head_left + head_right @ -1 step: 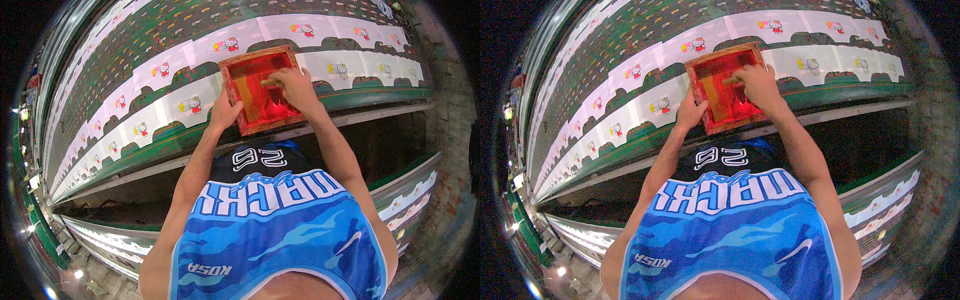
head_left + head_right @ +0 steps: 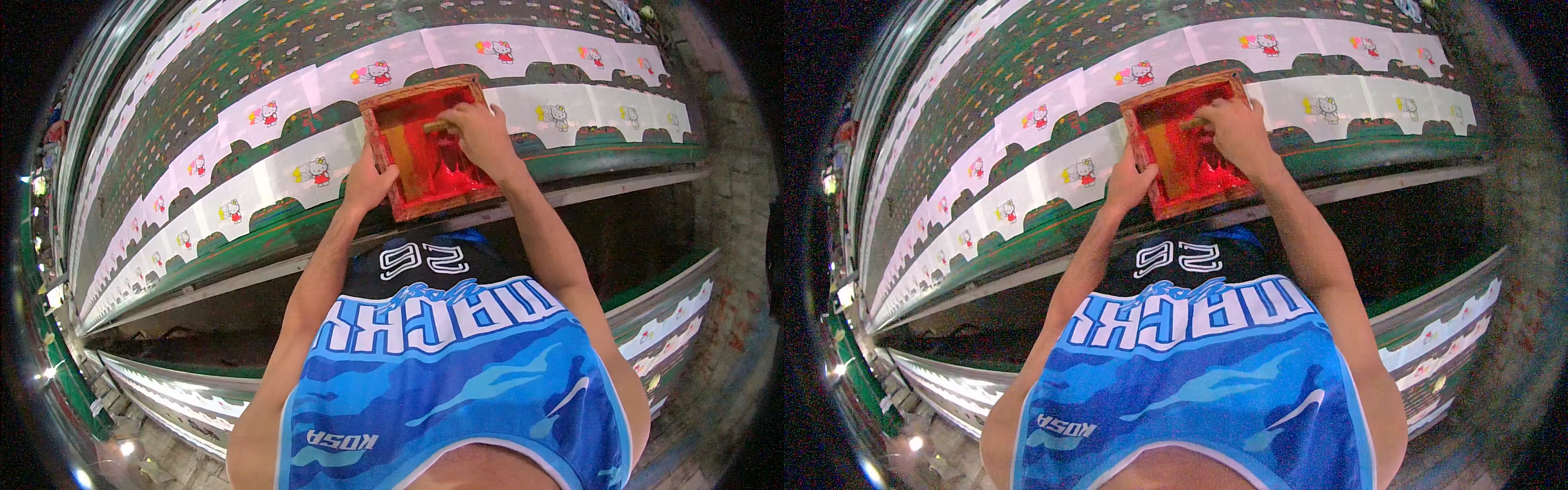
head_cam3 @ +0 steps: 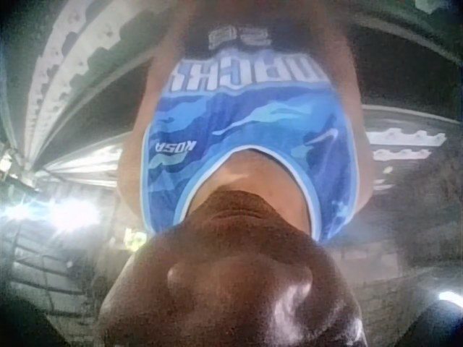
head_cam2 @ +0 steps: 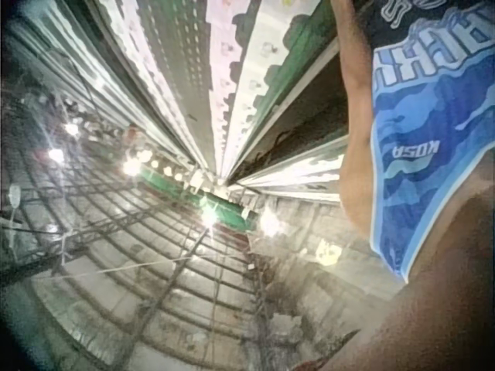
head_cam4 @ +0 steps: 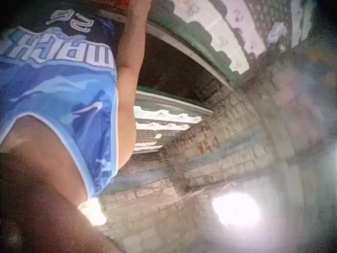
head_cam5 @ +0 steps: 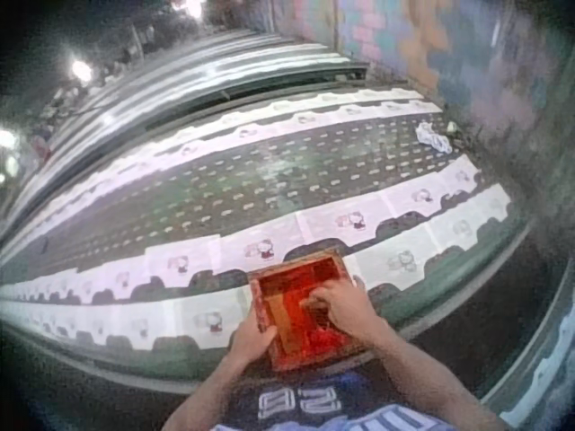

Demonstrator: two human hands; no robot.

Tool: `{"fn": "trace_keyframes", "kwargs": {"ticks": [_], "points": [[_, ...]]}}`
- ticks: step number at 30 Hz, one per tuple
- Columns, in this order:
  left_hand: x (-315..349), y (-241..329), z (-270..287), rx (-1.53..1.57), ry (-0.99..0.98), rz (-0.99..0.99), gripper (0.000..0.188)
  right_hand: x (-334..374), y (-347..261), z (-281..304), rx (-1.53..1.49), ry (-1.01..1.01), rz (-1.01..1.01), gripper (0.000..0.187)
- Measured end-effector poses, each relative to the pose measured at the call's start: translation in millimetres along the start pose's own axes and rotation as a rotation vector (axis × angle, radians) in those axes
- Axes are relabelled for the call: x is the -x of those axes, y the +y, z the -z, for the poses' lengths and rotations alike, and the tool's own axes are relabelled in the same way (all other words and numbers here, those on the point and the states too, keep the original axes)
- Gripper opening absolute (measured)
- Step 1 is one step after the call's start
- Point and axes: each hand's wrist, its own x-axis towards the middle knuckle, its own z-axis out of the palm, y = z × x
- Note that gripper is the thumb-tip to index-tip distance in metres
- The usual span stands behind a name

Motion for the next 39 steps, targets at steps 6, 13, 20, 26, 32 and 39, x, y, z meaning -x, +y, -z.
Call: {"fn": "trace_keyframes", "kwargs": {"ticks": [6, 13, 20, 26, 32, 39], "points": [[-7.2, -6.2, -2.9, -0.004, -0.004, -0.005, 0.102, -7.5, 0.3, -16.5, 0.007, -0.025, -0.041, 0.036], [-5.5, -1.7, -2.3, -0.036, -0.025, 0.002, 0.106, 92.4, -19.1, -29.6, 0.017, 0.048, -0.018, 0.051], [-8.1, -4.1, -4.7, -0.114, 0.019, -0.013, 0.104, 103.7, -11.3, -31.5, 0.027, 0.082, 0.041, 0.064], [-19.5, 57.3, -44.8, -0.046, 0.027, -0.037, 0.098, 108.6, 44.2, 11.7, 0.013, 0.115, 0.051, 0.065], [-58.8, 136.6, -152.0, -0.028, 0.011, -0.019, 0.102, 135.5, 167.1, 61.1, -0.004, 0.12, 0.003, 0.056], [-75.6, 194.5, -207.3, -0.005, -0.046, 0.098, 0.103, 154.7, 238.9, 77.6, -0.031, 0.084, 0.005, 0.055]]}}
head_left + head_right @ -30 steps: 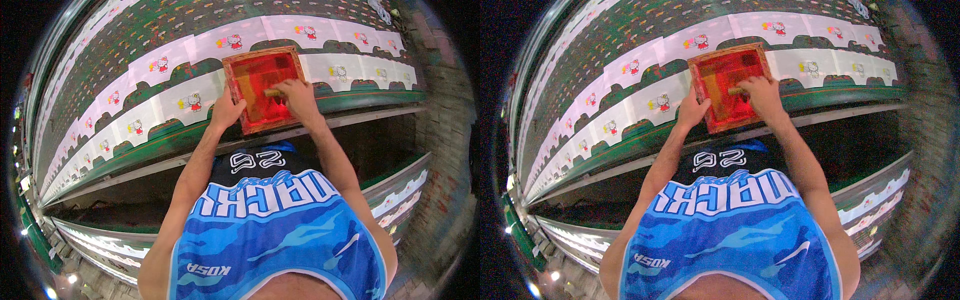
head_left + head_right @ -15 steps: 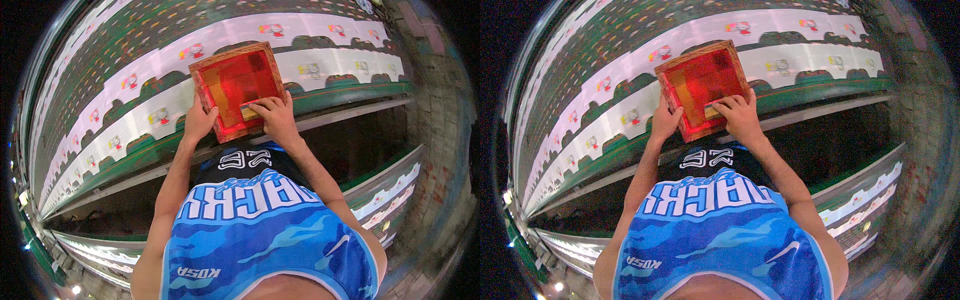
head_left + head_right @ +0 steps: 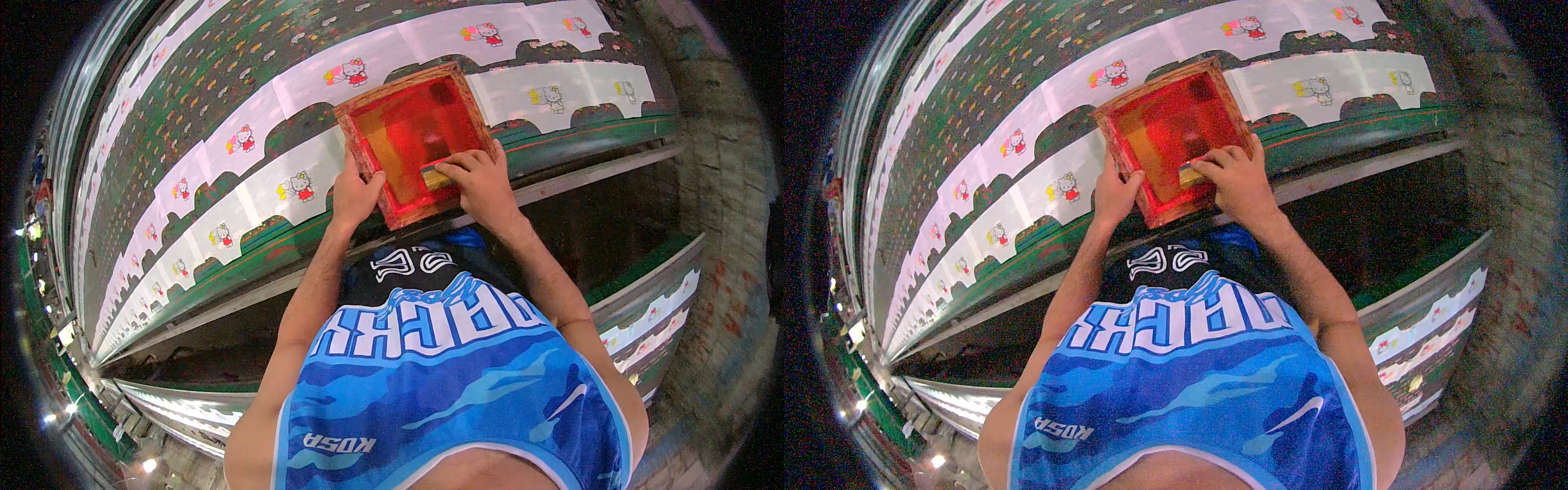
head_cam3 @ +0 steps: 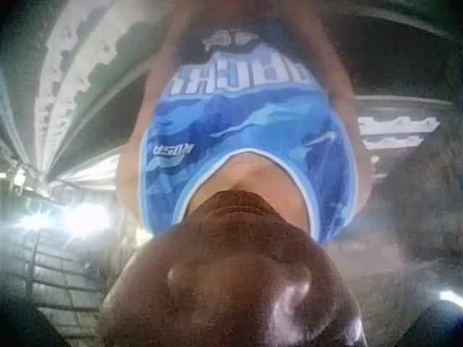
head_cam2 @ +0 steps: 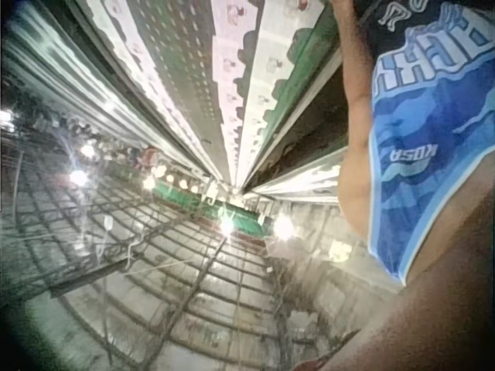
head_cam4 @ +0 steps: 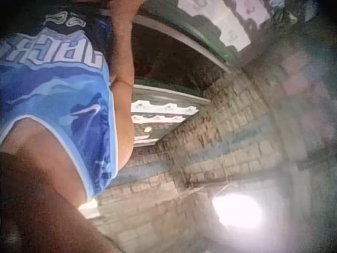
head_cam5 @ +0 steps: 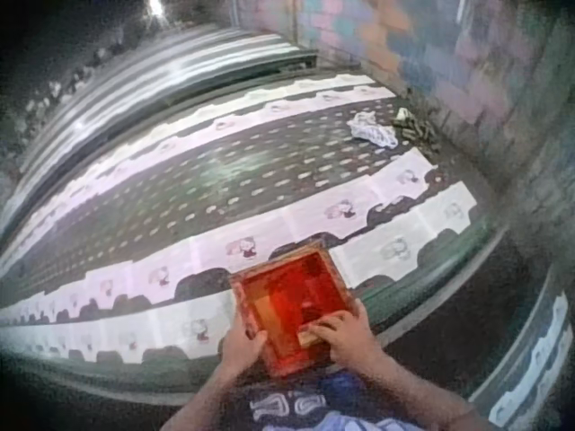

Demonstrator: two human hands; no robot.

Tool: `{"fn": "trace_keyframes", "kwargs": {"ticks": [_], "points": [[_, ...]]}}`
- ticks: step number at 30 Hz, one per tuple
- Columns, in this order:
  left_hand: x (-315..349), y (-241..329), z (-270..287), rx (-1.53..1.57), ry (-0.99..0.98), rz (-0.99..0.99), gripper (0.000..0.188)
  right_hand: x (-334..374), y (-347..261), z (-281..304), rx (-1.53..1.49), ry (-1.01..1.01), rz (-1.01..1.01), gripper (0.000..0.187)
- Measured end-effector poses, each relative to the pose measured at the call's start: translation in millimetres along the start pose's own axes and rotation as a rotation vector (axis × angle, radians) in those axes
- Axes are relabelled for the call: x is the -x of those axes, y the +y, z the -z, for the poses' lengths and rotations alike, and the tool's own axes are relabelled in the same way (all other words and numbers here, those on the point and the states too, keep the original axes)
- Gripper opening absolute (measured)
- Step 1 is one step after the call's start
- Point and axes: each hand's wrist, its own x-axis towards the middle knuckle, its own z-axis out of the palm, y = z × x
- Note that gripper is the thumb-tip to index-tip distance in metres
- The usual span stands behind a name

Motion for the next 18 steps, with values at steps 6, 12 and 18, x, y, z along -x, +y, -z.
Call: {"fn": "trace_keyframes", "kwargs": {"ticks": [6, 12, 18], "points": [[-6.4, -20.9, -10.8, 0.109, 0.021, -0.069, 0.099, 1.7, 7.2, 2.9, 0.0, 0.021, 0.071, 0.056], [-5.1, -17.8, -10.0, 0.065, 0.025, -0.096, 0.097, -17.5, 14.1, 28.8, -0.019, -0.213, 0.016, 0.05], [-9.0, -15.7, -7.6, 0.033, 0.004, -0.113, 0.099, -98.0, 39.3, 14.8, 0.047, -0.079, -0.044, 0.036]]}}
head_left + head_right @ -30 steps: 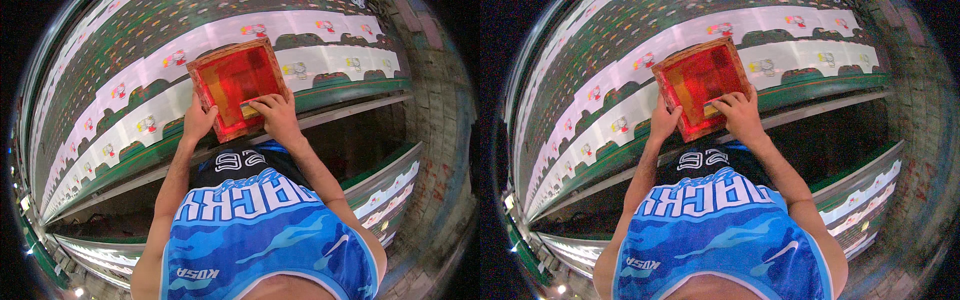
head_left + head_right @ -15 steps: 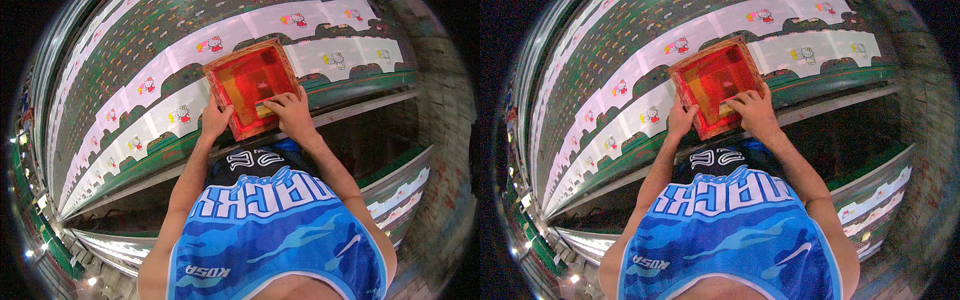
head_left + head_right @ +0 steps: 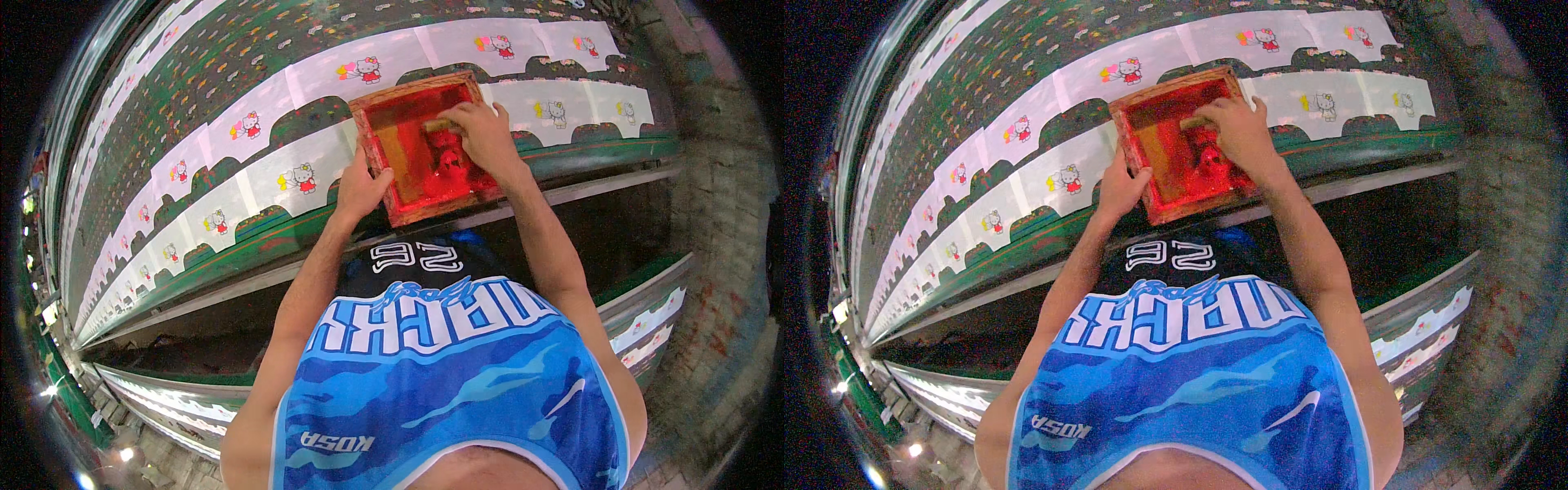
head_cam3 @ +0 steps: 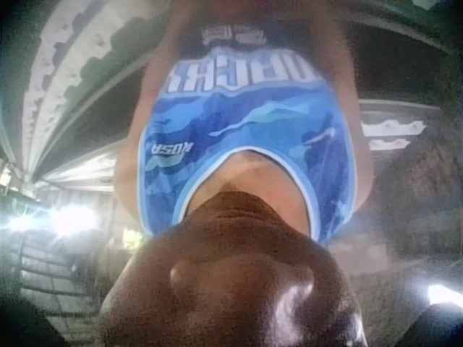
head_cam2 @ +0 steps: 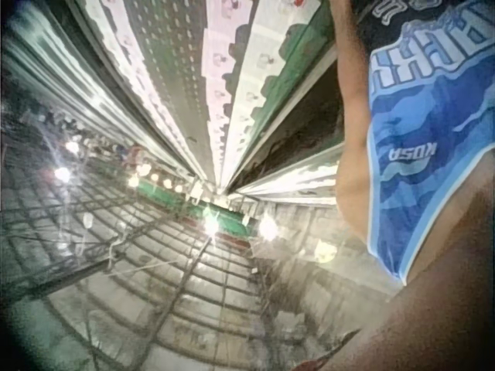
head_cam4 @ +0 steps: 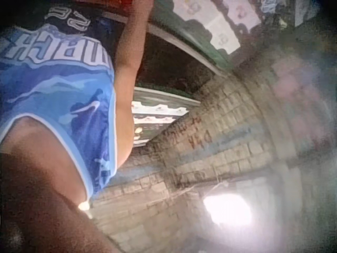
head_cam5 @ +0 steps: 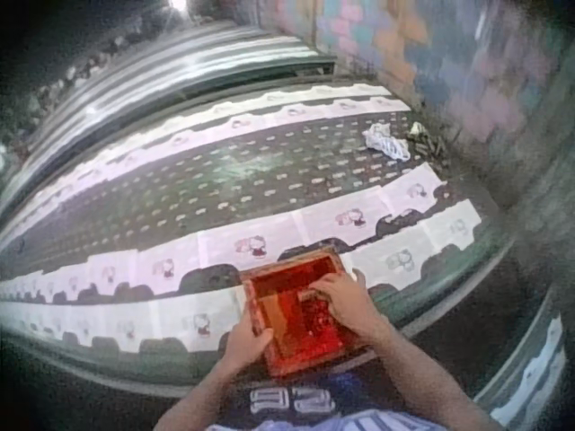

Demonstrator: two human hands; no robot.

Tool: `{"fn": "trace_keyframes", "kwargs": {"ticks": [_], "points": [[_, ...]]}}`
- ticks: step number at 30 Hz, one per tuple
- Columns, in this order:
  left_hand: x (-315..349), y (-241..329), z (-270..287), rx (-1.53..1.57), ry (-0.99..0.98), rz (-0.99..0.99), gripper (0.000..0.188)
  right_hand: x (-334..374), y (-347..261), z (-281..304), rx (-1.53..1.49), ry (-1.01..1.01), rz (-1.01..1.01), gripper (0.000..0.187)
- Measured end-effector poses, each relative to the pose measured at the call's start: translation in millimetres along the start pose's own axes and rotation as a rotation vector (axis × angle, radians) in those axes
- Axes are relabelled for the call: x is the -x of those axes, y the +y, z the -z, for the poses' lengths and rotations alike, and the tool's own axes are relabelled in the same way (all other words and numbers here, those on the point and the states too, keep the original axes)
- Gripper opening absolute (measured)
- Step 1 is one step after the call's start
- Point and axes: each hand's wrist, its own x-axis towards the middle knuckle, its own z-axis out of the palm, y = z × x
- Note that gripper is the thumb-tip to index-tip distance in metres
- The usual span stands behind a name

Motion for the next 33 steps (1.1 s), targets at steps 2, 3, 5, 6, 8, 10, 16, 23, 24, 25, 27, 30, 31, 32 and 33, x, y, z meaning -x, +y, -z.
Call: {"fn": "trace_keyframes", "kwargs": {"ticks": [2, 3, 5, 6, 8, 10, 16, 23, 24, 25, 27, 30, 31, 32, 33], "points": [[0.4, 1.4, -1.2, -0.027, -0.018, 0.054, 0.1, -12.7, -0.3, -1.2, 0.045, 0.061, 0.015, 0.034], [0.9, 1.7, -1.3, -0.033, -0.012, 0.055, 0.1, -13.0, -3.6, 0.7, 0.026, 0.018, -0.021, 0.034], [0.4, 1.9, -1.8, -0.044, -0.004, 0.058, 0.1, -8.0, -11.2, 7.3, -0.01, -0.068, -0.099, 0.035], [0.4, -1.6, -3.5, -0.053, 0.004, 0.036, 0.1, 1.2, -13.7, 4.6, 0.001, -0.066, -0.091, 0.036], [0.4, -8.5, -6.5, -0.071, 0.018, -0.009, 0.102, 33.1, -15.7, -9.7, 0.024, -0.06, -0.077, 0.04], [0.2, -4.8, -5.5, -0.056, -0.004, -0.005, 0.102, 70.8, -21.9, -19.1, 0.016, -0.022, -0.078, 0.045], [-1.0, -3.4, -6.1, -0.069, -0.019, 0.068, 0.102, 102.2, -35.6, -26.0, 0.055, 0.062, -0.048, 0.059], [-1.9, 23.3, -24.9, -0.12, 0.107, -0.066, 0.105, 102.8, -2.1, 0.8, -0.026, 0.094, 0.026, 0.058], [-8.1, 28.6, -34.5, -0.088, 0.089, -0.09, 0.106, 104.0, 10.1, 6.6, 0.013, 0.096, 0.022, 0.056], [-14.7, 39.2, -48.1, -0.097, 0.088, -0.107, 0.107, 107.7, 24.7, 16.1, 0.014, 0.102, 0.013, 0.056], [-29.6, 65.0, -78.8, -0.112, 0.105, -0.155, 0.107, 115.2, 58.6, 35.9, 0.01, 0.118, 0.002, 0.056], [-53.7, 96.3, -136.3, -0.112, 0.179, -0.275, 0.109, 128.5, 120.2, 57.6, 0.013, 0.116, -0.013, 0.056], [-59.5, 105.8, -154.9, -0.105, 0.154, -0.229, 0.109, 133.1, 141.4, 63.4, 0.007, 0.135, -0.01, 0.056], [-64.7, 122.9, -169.3, -0.102, 0.124, -0.182, 0.11, 137.6, 161.3, 67.5, -0.003, 0.155, -0.011, 0.055], [-69.8, 132.9, -183.3, -0.105, 0.096, -0.137, 0.11, 141.4, 179.2, 71.0, -0.013, 0.175, -0.011, 0.055]]}}
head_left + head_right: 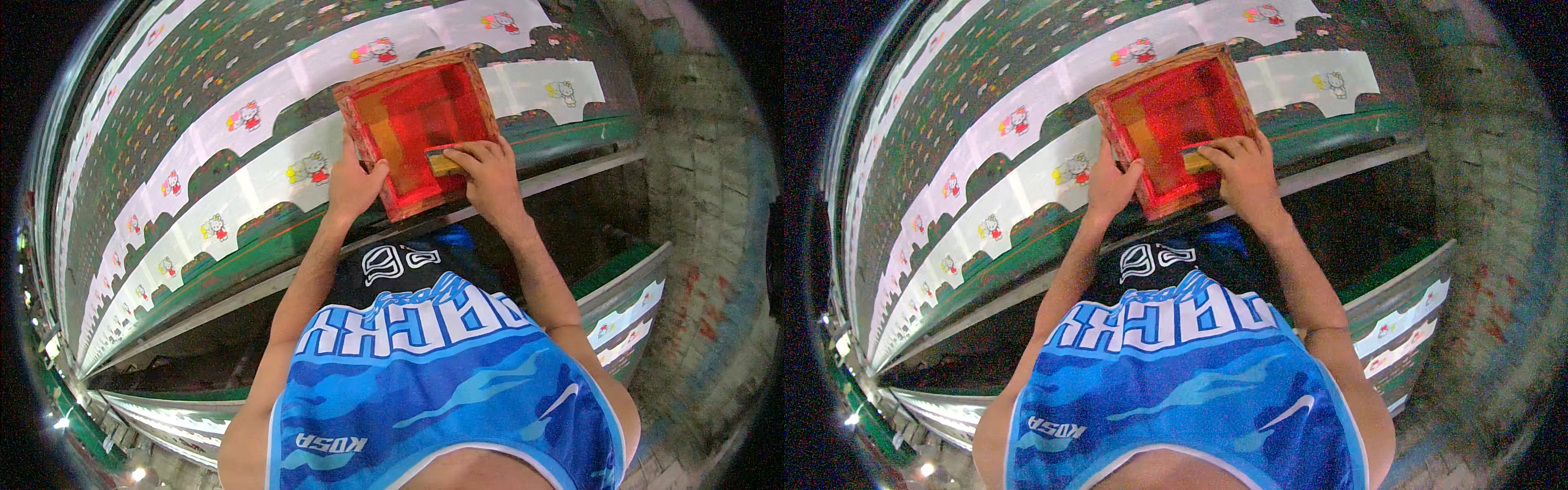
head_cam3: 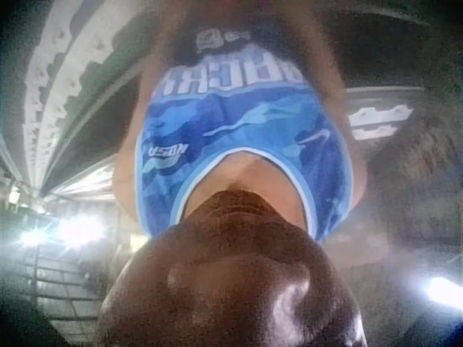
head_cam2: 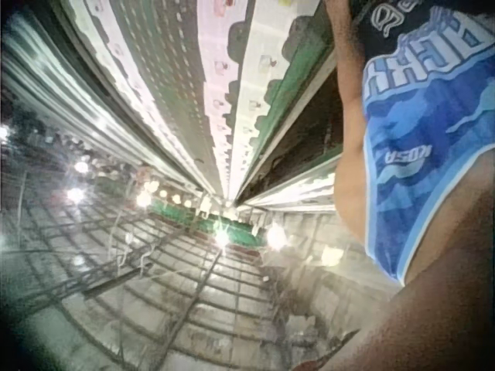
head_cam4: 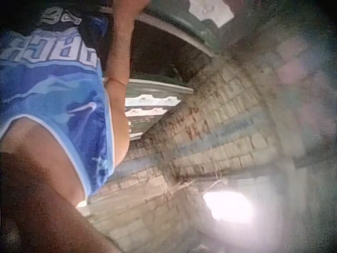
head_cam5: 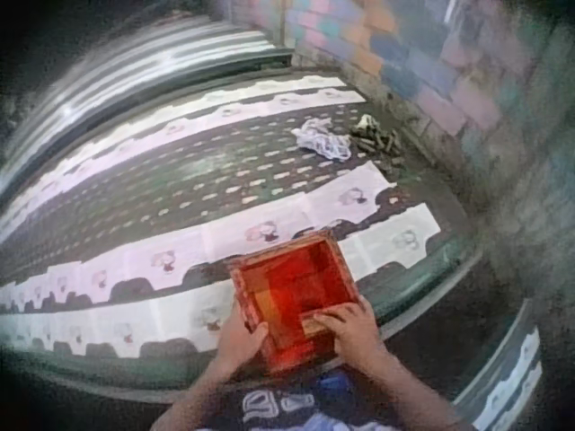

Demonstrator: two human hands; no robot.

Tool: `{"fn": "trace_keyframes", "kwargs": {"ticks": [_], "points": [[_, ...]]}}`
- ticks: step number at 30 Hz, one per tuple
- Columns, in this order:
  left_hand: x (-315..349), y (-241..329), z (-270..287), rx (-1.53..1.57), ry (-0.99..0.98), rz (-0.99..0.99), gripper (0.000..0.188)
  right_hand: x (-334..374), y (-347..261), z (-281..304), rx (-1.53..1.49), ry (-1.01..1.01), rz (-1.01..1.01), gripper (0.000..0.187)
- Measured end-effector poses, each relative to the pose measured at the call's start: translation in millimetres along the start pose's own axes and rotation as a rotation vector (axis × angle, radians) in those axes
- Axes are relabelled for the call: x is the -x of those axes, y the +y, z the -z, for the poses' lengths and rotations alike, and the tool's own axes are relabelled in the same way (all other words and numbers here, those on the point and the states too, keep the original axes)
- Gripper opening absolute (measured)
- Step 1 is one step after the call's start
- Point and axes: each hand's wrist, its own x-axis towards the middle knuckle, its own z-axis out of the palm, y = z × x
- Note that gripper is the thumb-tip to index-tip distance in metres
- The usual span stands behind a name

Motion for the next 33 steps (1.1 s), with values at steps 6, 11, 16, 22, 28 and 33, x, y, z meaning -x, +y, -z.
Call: {"fn": "trace_keyframes", "kwargs": {"ticks": [6, 11, 16, 22, 28, 33], "points": [[-15.0, 52.4, -32.4, 0.093, -0.122, 0.196, 0.111, 16.7, 53.5, 4.7, -0.021, 0.008, -0.003, 0.053], [-15.5, 31.4, -41.4, 0.057, -0.04, 0.042, 0.107, 14.6, 54.6, 10.7, -0.034, -0.018, 0.027, 0.049], [-16.1, 26.9, -46.9, 0.097, -0.068, 0.116, 0.103, -16.8, 65.2, 28.0, -0.083, -0.161, 0.048, 0.041], [-16.0, 22.3, -46.7, 0.034, -0.1, 0.112, 0.104, -105.2, 82.3, 1.3, -0.038, -0.013, 0.12, 0.033], [-14.7, 29.7, -44.6, 0.046, -0.089, 0.071, 0.106, -86.8, 77.8, 11.8, 0.026, -0.262, 0.02, 0.044], [-15.0, 27.4, -43.8, 0.047, -0.158, 0.193, 0.11, -10.0, 67.6, 4.4, 0.051, -0.178, 0.024, 0.056]]}}
